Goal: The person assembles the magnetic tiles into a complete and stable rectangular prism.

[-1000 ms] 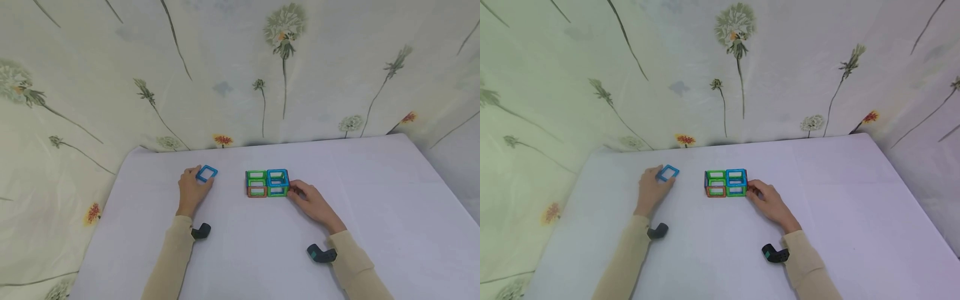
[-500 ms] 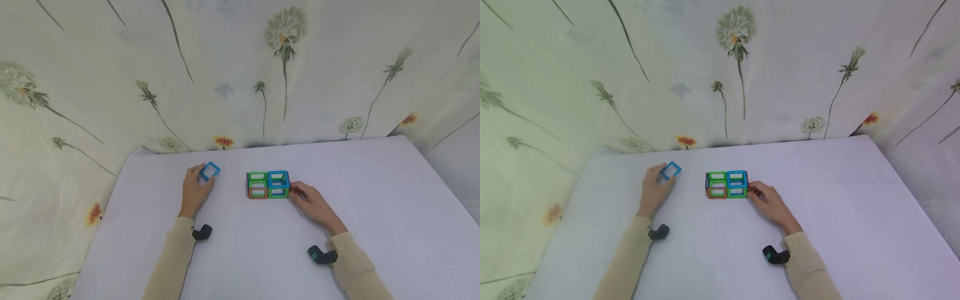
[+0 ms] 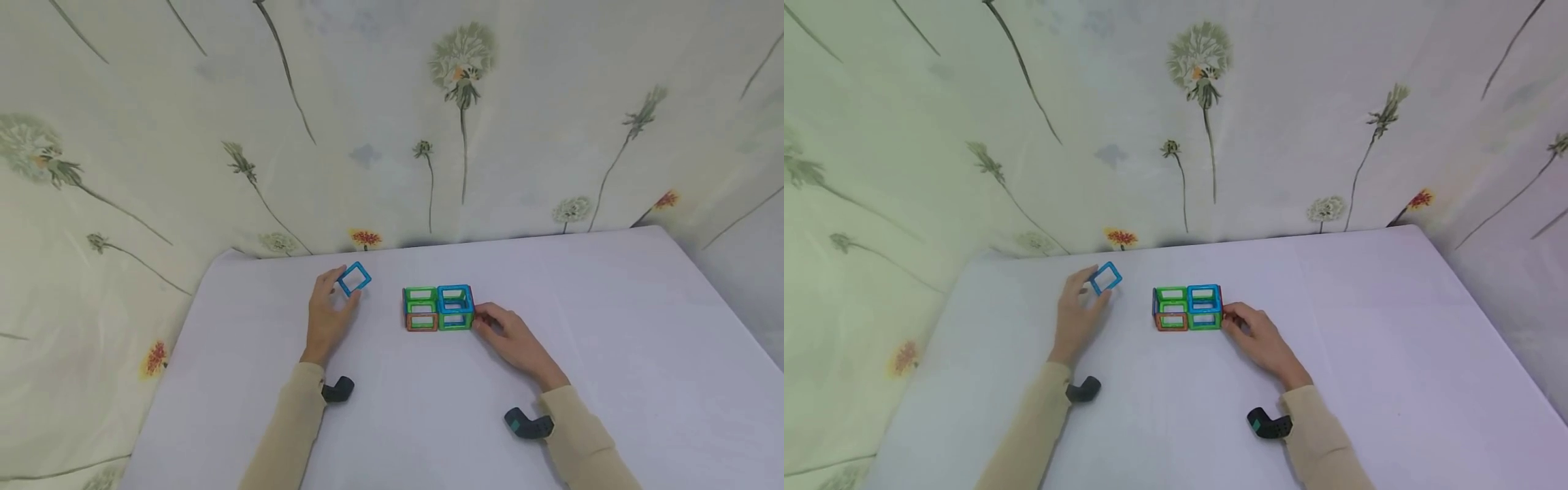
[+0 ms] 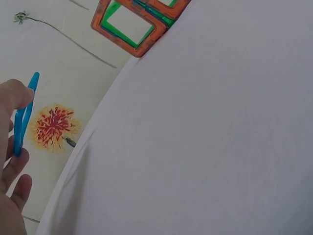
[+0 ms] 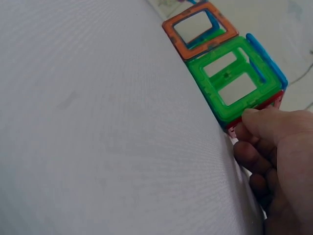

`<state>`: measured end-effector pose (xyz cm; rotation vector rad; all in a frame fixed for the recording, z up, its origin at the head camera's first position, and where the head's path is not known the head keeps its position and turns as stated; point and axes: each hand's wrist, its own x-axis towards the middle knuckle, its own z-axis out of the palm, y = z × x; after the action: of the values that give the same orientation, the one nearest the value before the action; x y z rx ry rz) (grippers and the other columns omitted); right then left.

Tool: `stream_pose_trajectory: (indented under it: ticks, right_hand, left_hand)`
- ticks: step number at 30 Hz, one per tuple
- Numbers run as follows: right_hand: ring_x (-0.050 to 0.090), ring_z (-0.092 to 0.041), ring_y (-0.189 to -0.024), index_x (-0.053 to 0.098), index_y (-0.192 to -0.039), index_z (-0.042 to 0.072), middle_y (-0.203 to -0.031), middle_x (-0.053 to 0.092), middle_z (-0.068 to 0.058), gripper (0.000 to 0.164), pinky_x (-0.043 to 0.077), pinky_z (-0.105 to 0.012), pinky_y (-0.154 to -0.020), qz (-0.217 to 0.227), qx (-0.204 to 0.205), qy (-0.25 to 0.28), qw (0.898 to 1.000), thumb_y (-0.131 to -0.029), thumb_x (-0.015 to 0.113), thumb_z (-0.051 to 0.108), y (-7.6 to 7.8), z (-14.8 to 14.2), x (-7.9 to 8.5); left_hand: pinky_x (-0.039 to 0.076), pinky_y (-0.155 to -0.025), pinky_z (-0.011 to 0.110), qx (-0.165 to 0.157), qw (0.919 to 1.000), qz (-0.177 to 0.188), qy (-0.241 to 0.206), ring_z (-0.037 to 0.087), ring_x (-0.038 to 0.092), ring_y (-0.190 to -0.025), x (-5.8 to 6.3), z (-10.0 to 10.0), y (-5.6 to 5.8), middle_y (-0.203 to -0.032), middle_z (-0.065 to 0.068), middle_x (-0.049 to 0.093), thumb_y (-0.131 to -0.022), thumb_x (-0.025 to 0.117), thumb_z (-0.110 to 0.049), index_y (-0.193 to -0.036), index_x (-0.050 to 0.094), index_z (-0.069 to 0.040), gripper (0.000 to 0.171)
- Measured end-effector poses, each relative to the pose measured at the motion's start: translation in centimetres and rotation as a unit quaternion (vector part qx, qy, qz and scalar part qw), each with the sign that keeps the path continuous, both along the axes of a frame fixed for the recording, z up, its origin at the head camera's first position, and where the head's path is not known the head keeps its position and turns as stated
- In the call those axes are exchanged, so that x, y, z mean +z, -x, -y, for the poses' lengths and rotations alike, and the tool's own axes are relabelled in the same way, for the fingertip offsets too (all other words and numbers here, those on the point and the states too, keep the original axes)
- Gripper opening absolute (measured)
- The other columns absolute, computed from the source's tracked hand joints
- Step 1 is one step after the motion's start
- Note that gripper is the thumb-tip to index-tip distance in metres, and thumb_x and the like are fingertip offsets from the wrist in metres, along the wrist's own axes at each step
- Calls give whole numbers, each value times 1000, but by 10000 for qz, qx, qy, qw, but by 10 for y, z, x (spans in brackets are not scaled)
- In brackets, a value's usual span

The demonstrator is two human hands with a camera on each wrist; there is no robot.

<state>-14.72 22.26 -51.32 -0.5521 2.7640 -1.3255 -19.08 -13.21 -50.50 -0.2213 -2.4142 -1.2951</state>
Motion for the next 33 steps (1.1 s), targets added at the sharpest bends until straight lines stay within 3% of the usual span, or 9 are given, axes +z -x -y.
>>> stream_pose_trajectory:
  ticks: [5, 13, 20, 27, 33]
  right_hand:
    - [51, -8, -90, 58, -119, 19, -99, 64, 6, 23, 43, -24, -81, -70, -23, 13, 10000, -97, 52, 27, 0, 0, -1]
    - [51, -8, -89, 58, -118, 18, -99, 64, 6, 23, 43, -24, -80, -100, -62, 36, 9999, -97, 53, 25, -1, 1, 1]
    - [52, -7, -90, 58, -118, 21, -99, 63, 10, 23, 43, -23, -81, -1, -101, 52, 9999, -97, 53, 28, -1, 0, -1]
    - [52, -8, -90, 58, -118, 20, -100, 64, 6, 23, 44, -24, -81, -80, -71, 39, 9999, -97, 53, 28, 0, 0, 1]
    - [52, -9, -90, 58, -118, 19, -100, 65, 5, 23, 44, -24, -82, -32, -21, 97, 9999, -97, 52, 27, 1, -1, 1]
  left_hand:
    - [46, -92, 36, -650, 9969, -432, -140, 13, 48, -123, 4, -15, -2, -132, -1, 53, -86, 69, -23, -128, 55, -18, 45]
    - [46, -92, 37, -1429, 9870, -642, -351, 15, 47, -125, -1, -37, -4, -131, 7, 54, -85, 68, -21, -125, 57, -17, 41]
    - [45, -92, 34, -1720, 9815, -700, -463, 13, 47, -123, -2, -53, -5, -130, 1, 53, -83, 69, -17, -123, 57, -19, 42]
    - [45, -91, 36, -1996, 9756, -776, -487, 14, 47, -122, -2, -68, -7, -130, -1, 52, -84, 69, -21, -123, 56, -20, 41]
    - [46, -93, 36, -2073, 9752, -707, -311, 12, 46, -123, -1, -76, -9, -129, -2, 52, -83, 69, -23, -123, 57, -20, 41]
